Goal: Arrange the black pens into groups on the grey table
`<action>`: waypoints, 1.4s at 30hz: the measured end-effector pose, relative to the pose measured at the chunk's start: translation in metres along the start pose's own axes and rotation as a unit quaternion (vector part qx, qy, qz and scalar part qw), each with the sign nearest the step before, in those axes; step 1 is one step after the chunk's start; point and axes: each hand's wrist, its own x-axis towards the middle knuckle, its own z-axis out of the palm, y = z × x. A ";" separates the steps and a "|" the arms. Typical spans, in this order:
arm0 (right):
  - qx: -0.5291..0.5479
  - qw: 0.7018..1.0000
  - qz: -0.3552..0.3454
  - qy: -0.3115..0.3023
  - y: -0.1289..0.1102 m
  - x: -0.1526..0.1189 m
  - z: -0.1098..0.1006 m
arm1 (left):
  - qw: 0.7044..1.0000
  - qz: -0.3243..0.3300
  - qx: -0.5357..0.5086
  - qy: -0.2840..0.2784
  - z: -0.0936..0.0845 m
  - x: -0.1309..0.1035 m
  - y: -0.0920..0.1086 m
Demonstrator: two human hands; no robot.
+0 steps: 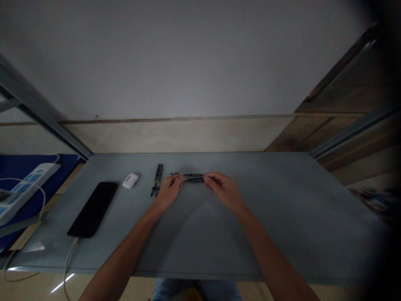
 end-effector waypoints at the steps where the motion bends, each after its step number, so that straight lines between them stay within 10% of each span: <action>1: -0.011 1.000 0.004 -0.002 -0.001 0.000 0.000 | 1.000 0.001 0.006 -0.004 0.000 -0.001 0.001; 19: 0.090 0.995 0.017 0.025 0.001 0.001 0.002 | 0.991 0.089 0.096 -0.023 -0.001 -0.006 0.013; 30: 0.187 0.980 0.037 0.060 0.003 0.001 0.003 | 0.921 0.187 0.331 -0.078 -0.001 -0.018 0.020; 42: 0.134 0.986 0.026 -0.100 -0.001 -0.005 0.011 | 0.919 0.194 0.328 -0.096 0.007 -0.021 0.018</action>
